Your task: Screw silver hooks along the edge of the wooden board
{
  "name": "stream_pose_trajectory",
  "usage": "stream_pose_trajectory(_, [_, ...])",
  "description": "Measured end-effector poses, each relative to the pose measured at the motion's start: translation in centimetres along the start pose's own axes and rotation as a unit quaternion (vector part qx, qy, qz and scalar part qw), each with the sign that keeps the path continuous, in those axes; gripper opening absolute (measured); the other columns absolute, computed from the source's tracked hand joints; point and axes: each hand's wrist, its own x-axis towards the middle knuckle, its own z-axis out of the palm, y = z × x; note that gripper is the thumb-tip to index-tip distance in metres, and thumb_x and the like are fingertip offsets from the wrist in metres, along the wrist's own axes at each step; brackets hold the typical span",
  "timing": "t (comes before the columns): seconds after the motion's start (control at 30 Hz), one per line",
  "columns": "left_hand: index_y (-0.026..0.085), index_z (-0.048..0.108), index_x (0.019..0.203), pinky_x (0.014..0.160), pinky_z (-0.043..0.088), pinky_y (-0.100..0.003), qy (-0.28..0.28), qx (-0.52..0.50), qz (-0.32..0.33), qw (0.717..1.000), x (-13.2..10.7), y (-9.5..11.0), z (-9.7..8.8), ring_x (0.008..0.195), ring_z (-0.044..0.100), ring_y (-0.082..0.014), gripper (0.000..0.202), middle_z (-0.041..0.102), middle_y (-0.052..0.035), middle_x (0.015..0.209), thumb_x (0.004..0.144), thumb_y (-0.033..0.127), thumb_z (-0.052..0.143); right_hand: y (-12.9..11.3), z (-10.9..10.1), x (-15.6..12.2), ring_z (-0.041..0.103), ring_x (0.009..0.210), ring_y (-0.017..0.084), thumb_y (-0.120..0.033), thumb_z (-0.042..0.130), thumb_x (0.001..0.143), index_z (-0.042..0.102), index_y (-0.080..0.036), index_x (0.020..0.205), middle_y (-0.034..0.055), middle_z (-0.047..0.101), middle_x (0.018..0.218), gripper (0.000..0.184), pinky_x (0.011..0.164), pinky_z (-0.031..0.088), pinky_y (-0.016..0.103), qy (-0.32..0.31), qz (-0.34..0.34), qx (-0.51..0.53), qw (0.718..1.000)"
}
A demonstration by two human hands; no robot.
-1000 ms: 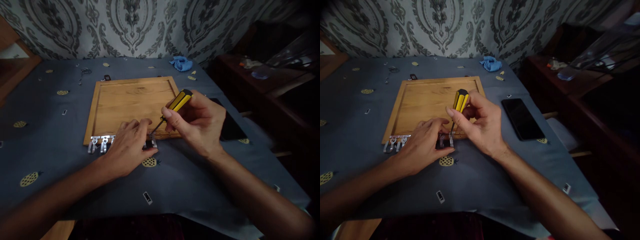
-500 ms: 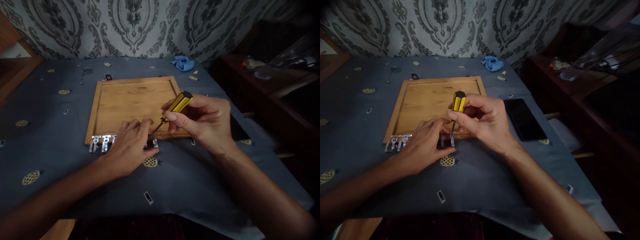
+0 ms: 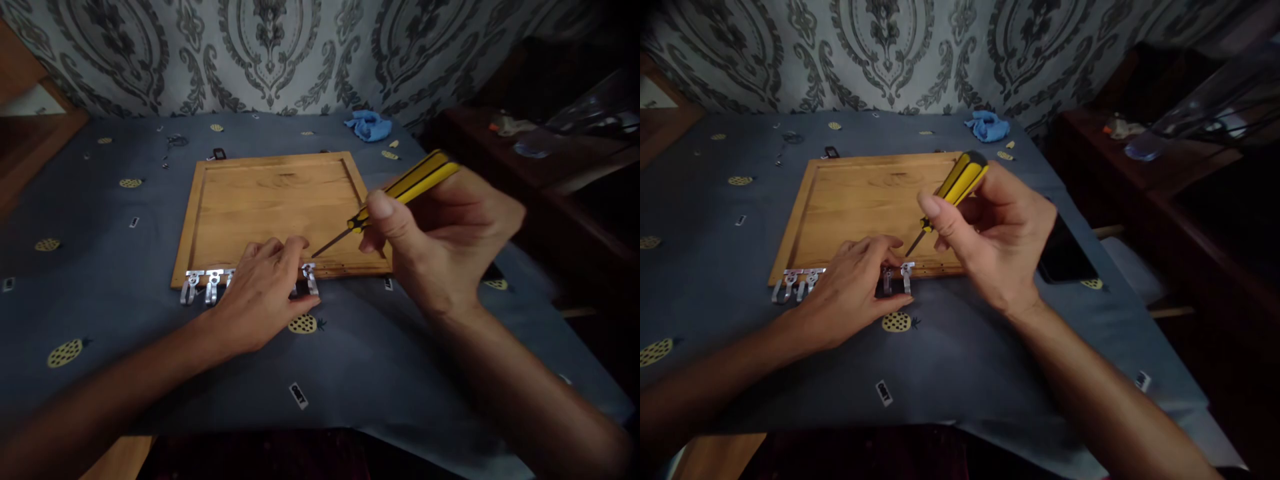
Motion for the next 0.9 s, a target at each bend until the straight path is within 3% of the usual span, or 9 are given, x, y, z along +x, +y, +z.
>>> stream_pose_trajectory(0.2, [0.016,0.046,0.117,0.091,0.045,-0.045,0.000,0.017,0.000,1.000,0.0,0.0,0.1,0.103,0.062,-0.0300,0.051,0.066,-0.0098,0.109,0.081,0.032,0.078,0.2,-0.1,-0.2,0.049,0.045,0.012,-0.043,0.083,0.074,0.061,-0.026,0.063,-0.0039,0.057,0.055,0.030,0.043,0.038,0.030,-0.055,0.008,-0.085,0.995])
stream_pose_trajectory(0.63, [0.020,0.045,0.113,0.090,0.046,-0.043,0.001,0.011,-0.003,1.000,0.0,0.0,0.0,0.101,0.062,-0.0279,0.047,0.067,-0.0065,0.104,0.081,0.030,0.077,1.1,-0.1,-0.6,0.051,0.048,0.011,-0.046,0.085,0.071,0.060,-0.025,0.063,-0.0031,0.056,0.058,0.034,0.041,0.040,0.028,-0.081,0.010,-0.070,0.994])
stream_pose_trajectory(0.9, [0.020,0.045,0.114,0.089,0.046,-0.043,0.006,0.008,0.007,1.000,0.0,0.0,0.1,0.102,0.062,-0.0282,0.047,0.067,-0.0057,0.104,0.081,0.028,0.077,0.3,-0.5,0.3,0.061,0.056,0.010,-0.044,0.081,0.077,0.073,-0.024,0.086,0.0014,0.072,0.091,0.023,0.044,0.052,0.024,-0.156,0.073,0.026,0.985])
